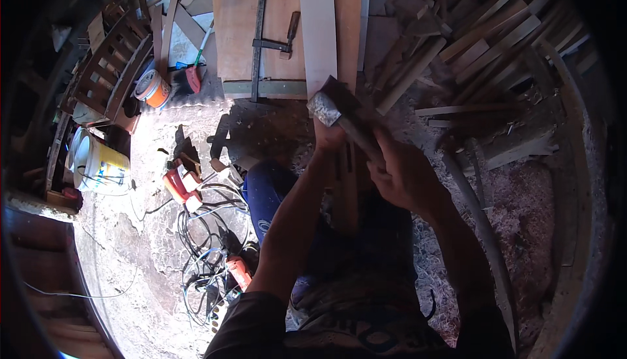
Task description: The person shaves a piece of wood using an axe to shape it into a handle.
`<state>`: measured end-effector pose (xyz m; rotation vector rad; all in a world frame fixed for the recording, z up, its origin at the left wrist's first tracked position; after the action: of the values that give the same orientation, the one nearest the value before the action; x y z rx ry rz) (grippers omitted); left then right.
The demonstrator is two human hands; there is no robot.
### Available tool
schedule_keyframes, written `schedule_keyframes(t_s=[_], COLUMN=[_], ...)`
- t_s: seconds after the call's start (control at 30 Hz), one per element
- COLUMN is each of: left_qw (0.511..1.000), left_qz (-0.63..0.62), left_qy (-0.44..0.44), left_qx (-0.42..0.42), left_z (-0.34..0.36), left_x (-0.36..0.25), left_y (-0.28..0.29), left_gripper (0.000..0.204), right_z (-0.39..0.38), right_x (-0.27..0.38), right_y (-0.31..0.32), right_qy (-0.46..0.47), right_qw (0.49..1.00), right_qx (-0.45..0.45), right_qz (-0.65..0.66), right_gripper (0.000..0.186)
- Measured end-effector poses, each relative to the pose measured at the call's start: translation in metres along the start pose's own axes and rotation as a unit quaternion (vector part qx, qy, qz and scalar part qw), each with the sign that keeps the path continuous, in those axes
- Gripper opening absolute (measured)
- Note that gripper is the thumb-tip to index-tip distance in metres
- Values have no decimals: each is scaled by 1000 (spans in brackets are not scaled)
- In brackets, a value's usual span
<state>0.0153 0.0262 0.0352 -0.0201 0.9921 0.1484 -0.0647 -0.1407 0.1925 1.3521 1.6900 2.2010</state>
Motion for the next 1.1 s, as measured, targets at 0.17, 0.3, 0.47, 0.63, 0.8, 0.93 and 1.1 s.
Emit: schedule_keyframes(t_s=[0.17, 0.3, 0.47, 0.63, 0.8, 0.93, 1.1], left_qw=[995, 995, 992, 998, 996, 994, 1000], left_qz=[93, 50, 89, 8, 56, 23, 0], left_qy=[31, 80, -82, 34, 65, 97, -7], left_qx=[24, 45, -28, 47, -4, 46, -1], left_z=[-1, -9, -27, 2, -15, -16, -41], left_x=[-11, 2, -40, 10, 6, -8, -31], left_y=[-2, -3, -22, -6, -3, -15, -24], left_gripper=[3, 6, 22, 18, 7, 11, 27], right_z=[1, 5, -10, -11, 0, -3, -12], right_x=[65, 40, -30, 7, 70, 45, -32], right_y=[98, 58, -29, 7, 103, 64, -32], right_qy=[93, 52, -32, 33, 165, 95, -51], right_qw=[968, 977, 994, 997, 951, 964, 993], right_qx=[-231, -176, 6, -55, -261, -223, 39], right_qz=[-37, -113, -103, -38, -13, -111, -104], right_gripper=[64, 59, 59, 62, 69, 69, 69])
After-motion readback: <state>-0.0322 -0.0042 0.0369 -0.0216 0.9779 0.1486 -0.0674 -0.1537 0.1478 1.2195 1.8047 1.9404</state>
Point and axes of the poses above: each hand's wrist, its own z-axis towards the middle knuckle, its own y-axis out of the back of the hand, x = y × z, the point moved 7 cm from there along z, towards the middle knuckle, and after that the axes turned 15 degrees about x, right-handed, at the moved point
